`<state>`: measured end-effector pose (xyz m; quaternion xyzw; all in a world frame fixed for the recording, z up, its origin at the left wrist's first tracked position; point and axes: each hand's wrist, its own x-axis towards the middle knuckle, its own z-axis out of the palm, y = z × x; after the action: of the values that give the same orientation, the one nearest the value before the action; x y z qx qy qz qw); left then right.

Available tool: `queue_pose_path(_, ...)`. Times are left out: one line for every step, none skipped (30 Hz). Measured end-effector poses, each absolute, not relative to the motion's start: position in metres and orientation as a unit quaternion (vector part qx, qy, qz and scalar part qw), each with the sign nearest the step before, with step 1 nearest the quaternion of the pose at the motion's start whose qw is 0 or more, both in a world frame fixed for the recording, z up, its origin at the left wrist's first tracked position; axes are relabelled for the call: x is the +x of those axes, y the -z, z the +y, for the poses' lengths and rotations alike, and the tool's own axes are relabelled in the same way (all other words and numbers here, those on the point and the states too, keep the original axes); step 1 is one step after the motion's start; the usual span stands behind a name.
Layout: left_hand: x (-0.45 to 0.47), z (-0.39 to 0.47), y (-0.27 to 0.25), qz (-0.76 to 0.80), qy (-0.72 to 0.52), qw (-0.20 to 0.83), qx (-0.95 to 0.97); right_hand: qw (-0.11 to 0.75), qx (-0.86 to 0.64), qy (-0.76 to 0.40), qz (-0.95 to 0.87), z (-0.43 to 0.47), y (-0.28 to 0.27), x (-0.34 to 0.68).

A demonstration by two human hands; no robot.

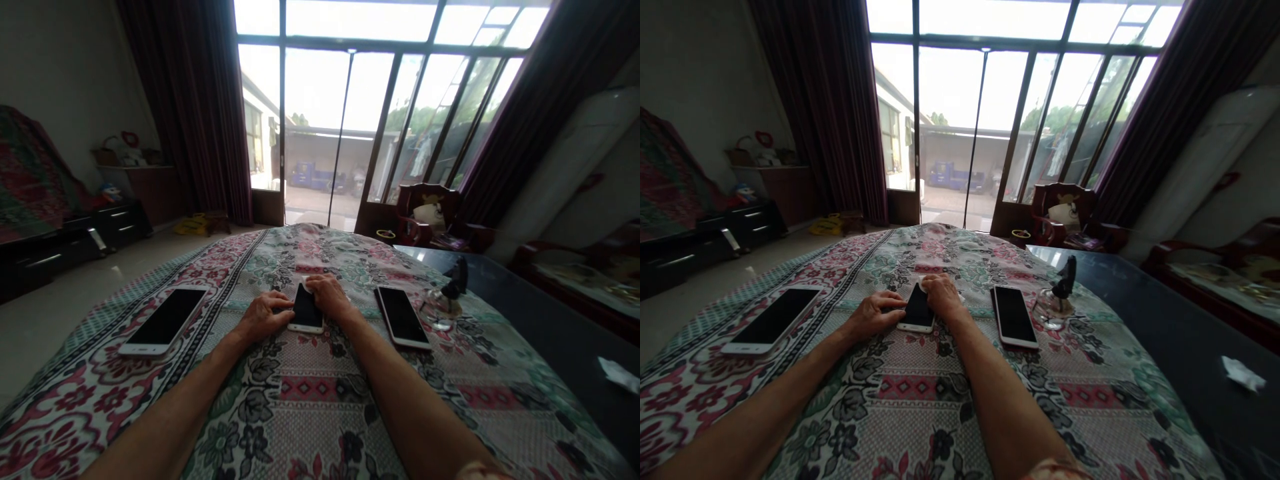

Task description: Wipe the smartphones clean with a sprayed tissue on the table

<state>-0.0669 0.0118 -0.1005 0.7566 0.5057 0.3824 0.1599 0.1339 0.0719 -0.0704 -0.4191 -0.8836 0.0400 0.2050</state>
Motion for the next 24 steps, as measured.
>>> queue_pose_path(-0.067,0.012,0.1,0.506,-0.383,0.159,0.756,0.204,-0.418,-0.037,-0.885,0.07,0.071,0.134)
queue_pose_path(-0.067,0.012,0.1,0.507,-0.382,0.159,0.756,0.203,-0.416,-0.034,-0.886,0.068,0.071,0.133)
queue_pose_path(-0.067,0.012,0.1,0.507,-0.38,0.16,0.757,0.202,-0.413,-0.032,-0.888,0.067,0.071,0.133)
queue_pose_path(-0.067,0.011,0.1,0.507,-0.377,0.161,0.758,0.203,-0.408,-0.03,-0.889,0.064,0.072,0.133)
queue_pose_path(-0.067,0.011,0.099,0.506,-0.374,0.161,0.76,0.207,-0.402,-0.03,-0.891,0.062,0.073,0.134)
queue_pose_path(-0.067,0.011,0.099,0.505,-0.371,0.16,0.762,0.21,-0.394,-0.031,-0.894,0.059,0.074,0.134)
queue_pose_path(-0.066,0.01,0.099,0.505,-0.369,0.16,0.764,0.215,-0.386,-0.032,-0.897,0.056,0.075,0.135)
queue_pose_path(-0.066,0.01,0.098,0.505,-0.368,0.16,0.764,0.22,-0.379,-0.033,-0.898,0.052,0.076,0.137)
queue_pose_path(-0.066,0.01,0.098,0.506,-0.368,0.161,0.763,0.226,-0.374,-0.034,-0.899,0.047,0.076,0.138)
queue_pose_path(-0.066,0.01,0.098,0.506,-0.369,0.163,0.762,0.229,-0.37,-0.035,-0.9,0.043,0.077,0.139)
queue_pose_path(-0.066,0.01,0.098,0.505,-0.37,0.166,0.762,0.232,-0.368,-0.035,-0.9,0.038,0.077,0.141)
queue_pose_path(-0.066,0.011,0.098,0.504,-0.371,0.168,0.761,0.235,-0.367,-0.035,-0.9,0.032,0.078,0.142)
queue_pose_path(-0.066,0.011,0.098,0.503,-0.373,0.169,0.761,0.238,-0.367,-0.035,-0.899,0.027,0.078,0.143)
queue_pose_path(-0.066,0.011,0.098,0.502,-0.374,0.169,0.761,0.241,-0.367,-0.034,-0.898,0.022,0.078,0.144)
queue_pose_path(-0.066,0.011,0.098,0.501,-0.374,0.17,0.761,0.244,-0.367,-0.033,-0.897,0.017,0.078,0.145)
queue_pose_path(-0.066,0.011,0.098,0.501,-0.376,0.17,0.761,0.248,-0.366,-0.032,-0.897,0.013,0.078,0.146)
queue_pose_path(-0.066,0.011,0.098,0.5,-0.378,0.171,0.76,0.251,-0.363,-0.031,-0.897,0.008,0.078,0.147)
queue_pose_path(-0.066,0.011,0.098,0.499,-0.38,0.172,0.759,0.253,-0.359,-0.031,-0.898,0.004,0.079,0.148)
queue_pose_path(-0.066,0.011,0.098,0.497,-0.383,0.174,0.759,0.257,-0.354,-0.031,-0.898,-0.001,0.08,0.149)
queue_pose_path(-0.067,0.012,0.098,0.495,-0.385,0.176,0.759,0.262,-0.349,-0.031,-0.899,-0.005,0.081,0.15)
queue_pose_path(-0.067,0.012,0.098,0.493,-0.388,0.177,0.758,0.27,-0.346,-0.031,-0.898,-0.008,0.082,0.151)
queue_pose_path(-0.067,0.012,0.099,0.492,-0.389,0.179,0.758,0.279,-0.344,-0.031,-0.896,-0.012,0.084,0.152)
queue_pose_path(-0.067,0.012,0.099,0.492,-0.39,0.181,0.757,0.288,-0.342,-0.031,-0.894,-0.015,0.085,0.153)
queue_pose_path(-0.067,0.012,0.099,0.493,-0.39,0.182,0.756,0.297,-0.34,-0.031,-0.892,-0.017,0.087,0.153)
